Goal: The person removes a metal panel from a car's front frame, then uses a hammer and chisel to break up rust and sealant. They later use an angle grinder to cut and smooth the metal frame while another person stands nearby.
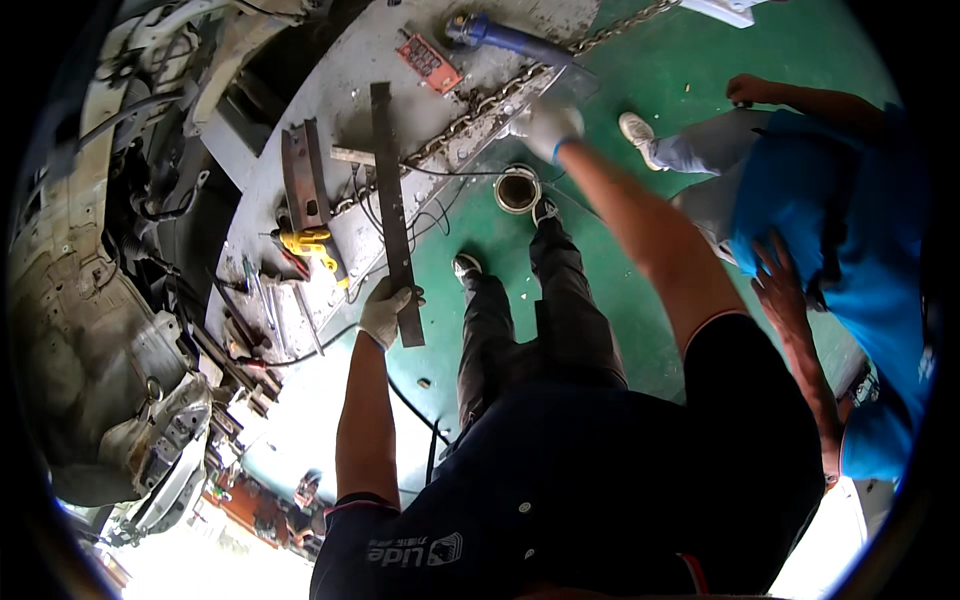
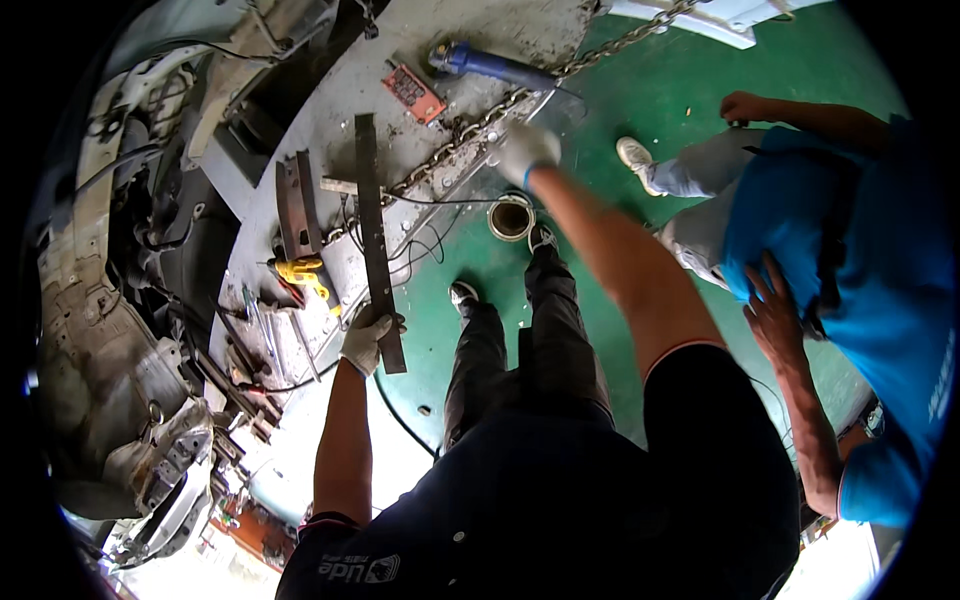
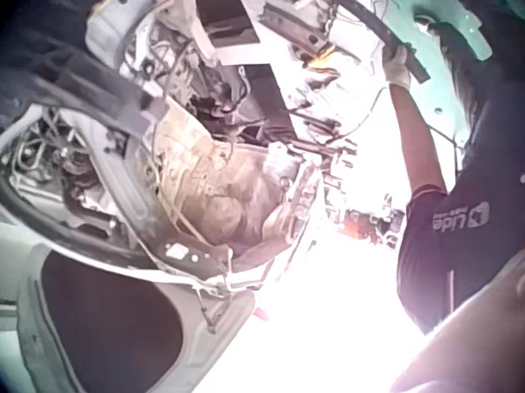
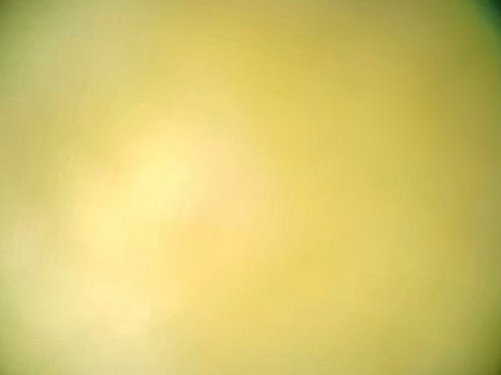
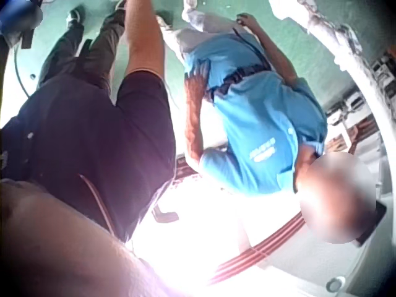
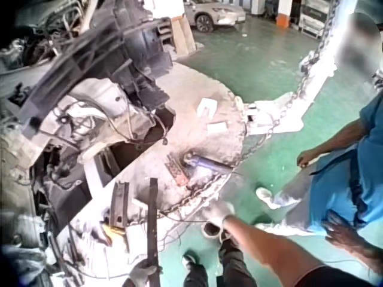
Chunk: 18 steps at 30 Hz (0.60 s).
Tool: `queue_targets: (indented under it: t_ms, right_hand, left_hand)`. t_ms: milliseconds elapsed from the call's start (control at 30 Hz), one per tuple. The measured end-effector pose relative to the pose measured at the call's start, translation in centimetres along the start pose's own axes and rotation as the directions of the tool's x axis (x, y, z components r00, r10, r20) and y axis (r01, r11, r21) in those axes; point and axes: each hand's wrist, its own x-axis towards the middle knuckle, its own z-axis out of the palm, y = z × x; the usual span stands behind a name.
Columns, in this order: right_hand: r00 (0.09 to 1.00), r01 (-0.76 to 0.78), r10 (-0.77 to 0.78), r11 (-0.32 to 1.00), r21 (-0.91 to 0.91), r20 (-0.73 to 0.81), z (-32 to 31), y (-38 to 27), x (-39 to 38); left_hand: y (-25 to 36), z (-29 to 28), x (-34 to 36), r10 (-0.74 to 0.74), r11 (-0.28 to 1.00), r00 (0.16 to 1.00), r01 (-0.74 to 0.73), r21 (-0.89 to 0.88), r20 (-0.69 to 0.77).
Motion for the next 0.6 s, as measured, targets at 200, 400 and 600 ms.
queue_targets:
  t_ms: [200, 400, 600]
  right_hand:
    - [0.993, 0.002, -0.030, 0.972, -0.235, -0.112, -2.5, 4.4, 15.4]
    - [0.998, -0.067, 0.068, 0.971, -0.230, -0.005, -1.5, 2.3, 17.4]
    - [0.985, -0.169, 0.170, 0.984, -0.063, 0.012, -2.5, 2.0, 13.1]
  left_hand:
    - [-0.6, -0.8, 1.8, -0.016, 0.976, 0.999, 0.022, 0.216, -0.033]
    - [0.1, -2.9, 1.0, -0.088, 0.936, 0.996, 0.090, 0.339, -0.023]
    - [1.3, -6.5, -0.6, -0.111, 0.932, 0.994, 0.108, 0.347, -0.012]
